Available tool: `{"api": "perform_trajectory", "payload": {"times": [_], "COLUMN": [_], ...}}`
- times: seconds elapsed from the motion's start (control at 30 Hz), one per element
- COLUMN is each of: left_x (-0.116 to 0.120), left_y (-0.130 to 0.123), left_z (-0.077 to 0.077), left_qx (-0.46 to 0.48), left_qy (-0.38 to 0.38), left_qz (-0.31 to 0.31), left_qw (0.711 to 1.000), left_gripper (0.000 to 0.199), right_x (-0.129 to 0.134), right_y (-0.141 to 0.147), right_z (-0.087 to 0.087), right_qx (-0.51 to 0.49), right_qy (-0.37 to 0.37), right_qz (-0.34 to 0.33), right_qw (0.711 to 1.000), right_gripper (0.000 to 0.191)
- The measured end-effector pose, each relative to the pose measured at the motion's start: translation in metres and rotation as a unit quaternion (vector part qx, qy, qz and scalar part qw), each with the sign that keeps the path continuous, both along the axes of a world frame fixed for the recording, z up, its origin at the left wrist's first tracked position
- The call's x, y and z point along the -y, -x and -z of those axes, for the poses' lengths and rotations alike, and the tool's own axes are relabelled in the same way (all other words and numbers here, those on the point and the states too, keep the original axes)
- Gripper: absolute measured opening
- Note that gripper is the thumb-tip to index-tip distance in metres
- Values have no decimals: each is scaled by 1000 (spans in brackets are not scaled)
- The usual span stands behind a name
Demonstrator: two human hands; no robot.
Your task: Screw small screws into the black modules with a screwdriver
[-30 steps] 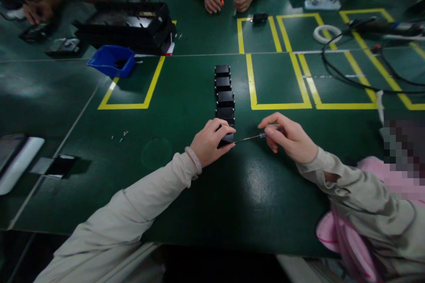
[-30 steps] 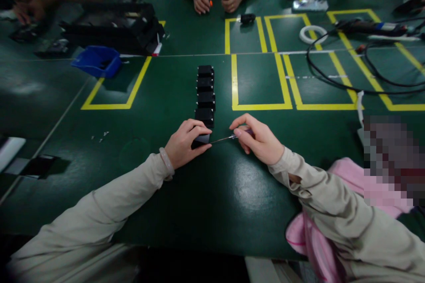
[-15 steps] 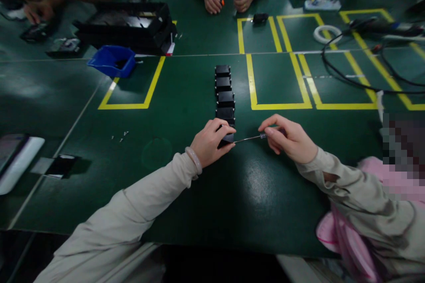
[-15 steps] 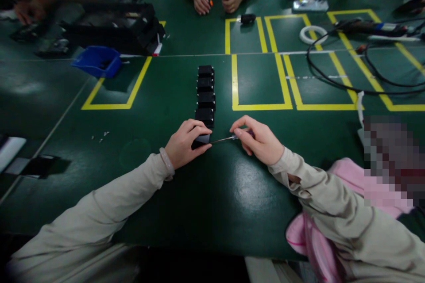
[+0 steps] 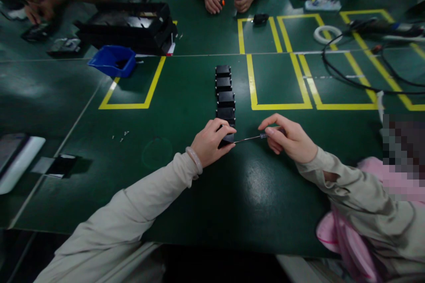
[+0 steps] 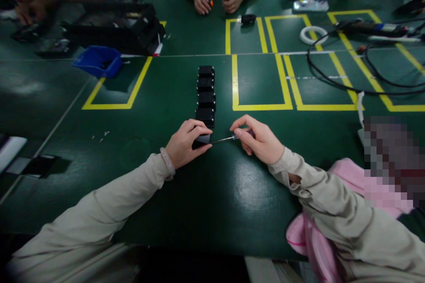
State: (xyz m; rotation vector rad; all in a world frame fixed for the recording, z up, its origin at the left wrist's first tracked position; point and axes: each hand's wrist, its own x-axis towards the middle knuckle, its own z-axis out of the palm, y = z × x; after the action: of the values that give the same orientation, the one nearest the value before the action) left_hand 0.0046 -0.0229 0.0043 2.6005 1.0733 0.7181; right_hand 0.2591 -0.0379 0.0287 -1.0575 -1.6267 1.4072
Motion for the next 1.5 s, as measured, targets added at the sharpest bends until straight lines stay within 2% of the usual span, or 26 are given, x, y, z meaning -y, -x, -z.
{"api": "perform_trajectory", "payload": {"times": [0.53, 0.8, 1.1, 1.5], "left_x": [1, 2, 1, 0], "left_y": [-2, -2, -1, -1], "left_z": [0, -1, 0, 1], "left_qx": [7, 5, 8, 5], "left_qy": [-13, -11, -9, -7], "left_qz": [-4, -2, -2, -4], "left_qw": [1000, 1000, 1000, 1000], "left_gripper": [26, 25, 26, 28], "right_x": [1, 1, 0, 0], "right_y": [0, 1, 0, 0], "right_z": [0, 0, 3, 2], "right_qx": [23, 34, 18, 26], "right_qy": [-67, -9, -33, -1], "right_qz": [-18, 23, 25, 23], "right_qw": [997, 999, 999, 999], "right_gripper": [13, 22, 13, 19]}}
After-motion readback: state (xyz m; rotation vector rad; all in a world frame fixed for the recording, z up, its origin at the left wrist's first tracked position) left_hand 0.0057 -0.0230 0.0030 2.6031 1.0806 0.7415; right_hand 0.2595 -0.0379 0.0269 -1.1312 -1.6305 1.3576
